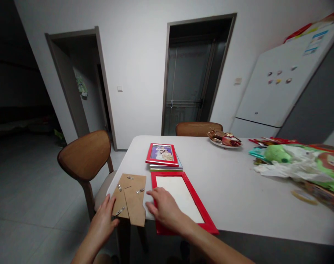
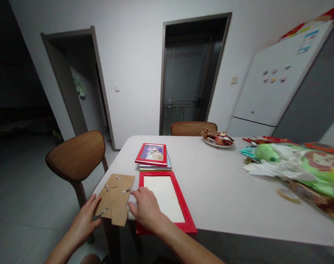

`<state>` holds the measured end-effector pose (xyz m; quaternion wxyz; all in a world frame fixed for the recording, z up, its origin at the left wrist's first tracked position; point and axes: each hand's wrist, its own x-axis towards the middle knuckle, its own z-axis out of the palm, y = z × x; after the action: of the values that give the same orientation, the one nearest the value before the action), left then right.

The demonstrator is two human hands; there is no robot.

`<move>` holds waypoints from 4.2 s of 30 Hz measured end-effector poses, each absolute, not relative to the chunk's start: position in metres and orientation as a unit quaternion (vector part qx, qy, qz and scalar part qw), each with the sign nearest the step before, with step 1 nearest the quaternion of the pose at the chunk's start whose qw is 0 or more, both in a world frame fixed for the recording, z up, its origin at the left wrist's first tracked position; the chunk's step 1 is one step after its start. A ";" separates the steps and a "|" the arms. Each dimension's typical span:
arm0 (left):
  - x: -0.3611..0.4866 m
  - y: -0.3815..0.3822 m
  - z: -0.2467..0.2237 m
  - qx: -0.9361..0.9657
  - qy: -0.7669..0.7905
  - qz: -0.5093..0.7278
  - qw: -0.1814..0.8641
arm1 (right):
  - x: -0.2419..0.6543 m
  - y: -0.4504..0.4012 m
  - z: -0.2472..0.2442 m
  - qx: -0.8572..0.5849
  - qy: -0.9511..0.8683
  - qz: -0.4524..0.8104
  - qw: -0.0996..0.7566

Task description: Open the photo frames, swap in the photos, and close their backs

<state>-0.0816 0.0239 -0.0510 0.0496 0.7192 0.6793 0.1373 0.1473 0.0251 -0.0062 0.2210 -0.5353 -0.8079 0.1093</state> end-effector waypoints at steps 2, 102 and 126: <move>-0.084 0.026 -0.060 0.720 0.675 0.158 0.031 | 0.122 0.020 -0.008 -0.516 -0.824 0.111 0.206; 0.033 0.005 -0.030 0.828 0.438 0.252 0.245 | 0.220 -0.014 -0.012 -0.420 -0.886 0.083 0.179; 0.030 0.003 -0.030 0.833 0.432 0.239 0.251 | 0.183 0.071 -0.026 -0.549 -0.795 0.104 0.236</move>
<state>0.0302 0.0028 -0.0304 0.2506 0.8328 0.4321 0.2386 0.1833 0.0712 -0.0264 0.2362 -0.5492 -0.7948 0.1043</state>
